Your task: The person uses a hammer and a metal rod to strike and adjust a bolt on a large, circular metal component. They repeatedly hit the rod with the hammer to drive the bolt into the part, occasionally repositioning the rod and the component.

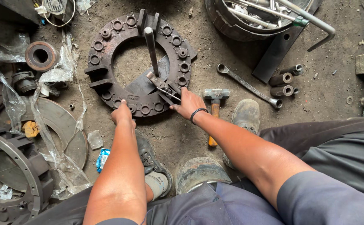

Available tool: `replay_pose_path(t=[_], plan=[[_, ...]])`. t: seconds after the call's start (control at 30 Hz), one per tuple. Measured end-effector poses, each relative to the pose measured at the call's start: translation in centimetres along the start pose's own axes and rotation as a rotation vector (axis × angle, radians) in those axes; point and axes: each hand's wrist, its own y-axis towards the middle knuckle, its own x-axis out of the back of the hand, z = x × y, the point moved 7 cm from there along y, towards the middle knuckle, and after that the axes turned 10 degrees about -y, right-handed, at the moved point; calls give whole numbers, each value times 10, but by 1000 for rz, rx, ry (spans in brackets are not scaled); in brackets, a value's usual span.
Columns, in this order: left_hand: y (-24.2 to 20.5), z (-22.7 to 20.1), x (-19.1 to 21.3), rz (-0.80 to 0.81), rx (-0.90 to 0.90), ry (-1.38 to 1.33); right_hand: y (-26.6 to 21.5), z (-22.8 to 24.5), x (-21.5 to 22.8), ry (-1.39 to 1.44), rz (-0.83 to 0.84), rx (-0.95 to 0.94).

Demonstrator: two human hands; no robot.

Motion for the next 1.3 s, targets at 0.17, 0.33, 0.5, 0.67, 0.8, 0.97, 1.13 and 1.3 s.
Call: replay_pose_path(t=[0.17,0.33,0.5,0.67,0.8,0.97,1.13,1.3], plan=[[-12,-2,4,-40,-30,-54,-5,3,2,25,-15,-28],[-21,-7,6,-60,-45,-42,-6,0,6,56,-28,-25],[-28,-1,2,-44,-91,-5,-8,-6,6,74,-58,-45],[-46,21,-9,-32,-66,-38,-7,-28,10,73,-140,-38],[-61,35,-16,3,2,-42,1,-44,11,75,-201,6],[-52,20,-33,226,-1,244,17,-66,3,152,-153,-84],[-77,-77,-41,196,-389,793,38,-83,31,214,-384,-60],[-104,-43,-87,479,-680,686,29,-111,21,152,-260,-141]])
